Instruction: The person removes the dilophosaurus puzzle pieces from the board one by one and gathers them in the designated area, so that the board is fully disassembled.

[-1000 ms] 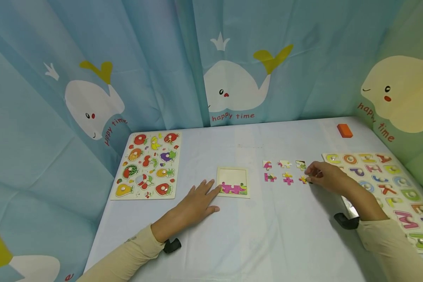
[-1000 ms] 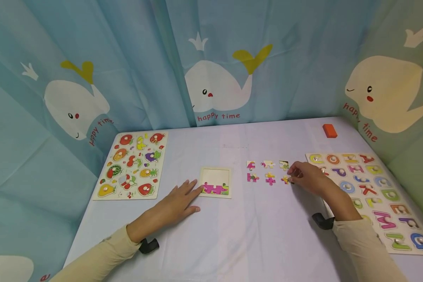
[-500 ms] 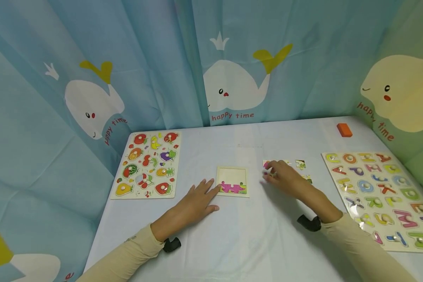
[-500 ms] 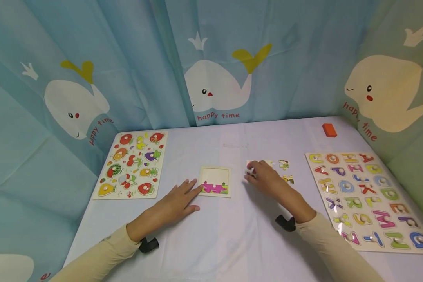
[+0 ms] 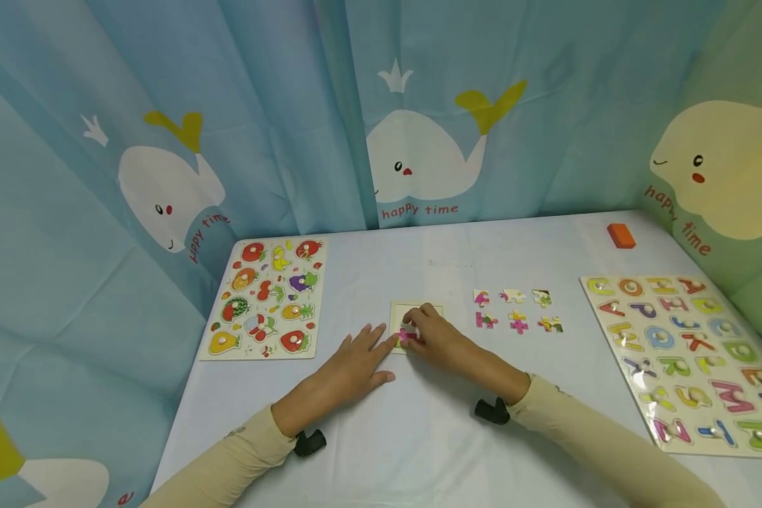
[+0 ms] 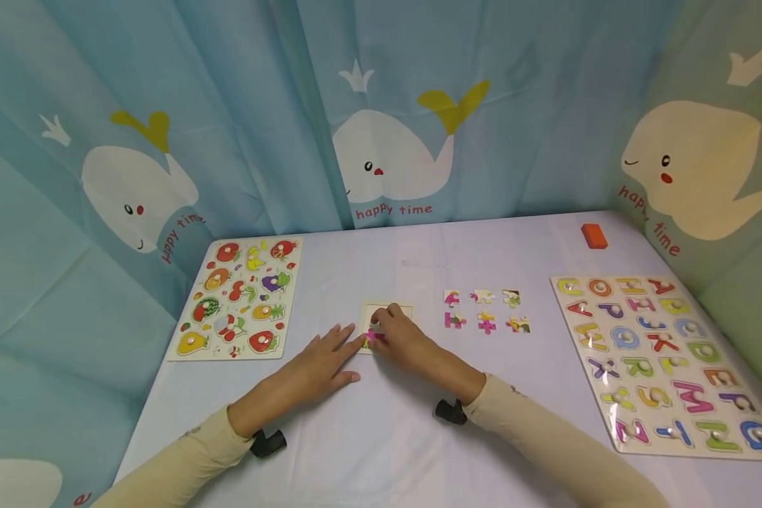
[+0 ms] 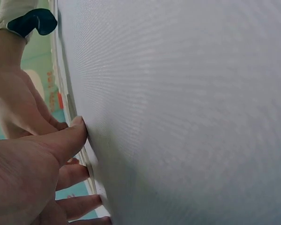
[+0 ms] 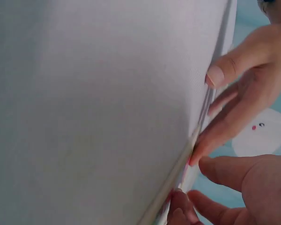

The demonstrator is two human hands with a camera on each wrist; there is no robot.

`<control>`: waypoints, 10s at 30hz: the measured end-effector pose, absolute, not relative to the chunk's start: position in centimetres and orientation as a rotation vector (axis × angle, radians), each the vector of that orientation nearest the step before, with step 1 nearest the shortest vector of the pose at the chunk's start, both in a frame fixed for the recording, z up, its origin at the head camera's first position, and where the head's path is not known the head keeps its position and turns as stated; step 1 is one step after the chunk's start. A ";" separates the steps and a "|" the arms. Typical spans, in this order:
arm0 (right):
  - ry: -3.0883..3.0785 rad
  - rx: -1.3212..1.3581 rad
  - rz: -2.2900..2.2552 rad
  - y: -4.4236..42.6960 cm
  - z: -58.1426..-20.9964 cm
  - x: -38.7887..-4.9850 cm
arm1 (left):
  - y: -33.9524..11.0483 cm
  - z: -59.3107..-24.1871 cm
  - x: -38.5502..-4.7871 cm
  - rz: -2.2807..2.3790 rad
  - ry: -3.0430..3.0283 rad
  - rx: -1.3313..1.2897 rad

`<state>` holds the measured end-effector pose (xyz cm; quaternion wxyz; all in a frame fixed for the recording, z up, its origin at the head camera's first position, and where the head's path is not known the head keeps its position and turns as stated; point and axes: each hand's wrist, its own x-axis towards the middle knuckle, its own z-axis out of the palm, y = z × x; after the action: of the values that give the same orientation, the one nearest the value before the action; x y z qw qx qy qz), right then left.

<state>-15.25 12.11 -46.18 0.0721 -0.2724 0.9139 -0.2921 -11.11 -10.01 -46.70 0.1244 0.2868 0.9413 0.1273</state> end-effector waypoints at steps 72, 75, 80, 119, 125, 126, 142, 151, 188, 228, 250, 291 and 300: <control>2.495 -0.642 -0.984 26.3 -41.3 -17.3 | -11.0 -46.9 -11.1 0.425 2.720 0.845; 2.431 -0.662 -1.014 27.2 -42.1 -17.0 | -11.0 -46.9 -11.0 0.444 2.717 0.841; 2.391 -0.685 -1.027 27.2 -43.5 -16.5 | -11.0 -46.7 -10.9 0.451 2.717 0.839; 2.688 -0.642 -0.957 19.1 -44.6 -15.7 | -11.1 -47.1 -11.0 0.453 2.719 0.826; 2.705 -0.696 -0.913 16.2 -45.8 -15.6 | -11.1 -47.0 -11.0 0.435 2.720 0.822; 2.717 -0.702 -0.892 15.9 -46.0 -15.6 | -11.1 -47.0 -11.0 0.432 2.720 0.823; 2.766 -0.669 -0.769 14.3 -46.1 -15.0 | -11.0 -47.0 -11.1 0.434 2.726 0.831; 2.754 -0.716 -0.807 14.5 -46.2 -14.9 | -11.0 -47.0 -11.0 0.437 2.716 0.823; 2.655 -0.665 -1.025 18.8 -42.6 -15.6 | -11.0 -46.9 -11.0 0.465 2.712 0.826; 2.824 -0.556 -0.729 30.3 -44.8 -13.5 | -11.0 -46.7 -10.9 0.518 2.713 0.857; 2.724 -0.635 -0.896 20.3 -42.5 -15.6 | -11.1 -46.7 -10.8 0.504 2.705 0.834; 2.663 -0.604 -0.844 15.8 -45.2 -15.8 | -11.2 -47.0 -10.9 0.513 2.714 0.858; 2.780 -0.810 -0.924 17.2 -45.2 -15.5 | -11.2 -47.0 -10.9 0.498 2.712 0.850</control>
<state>-15.48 17.16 -45.22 0.0512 -0.2660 0.9134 -0.3037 -10.89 -11.23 -47.03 0.1279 0.2922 0.9322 0.1713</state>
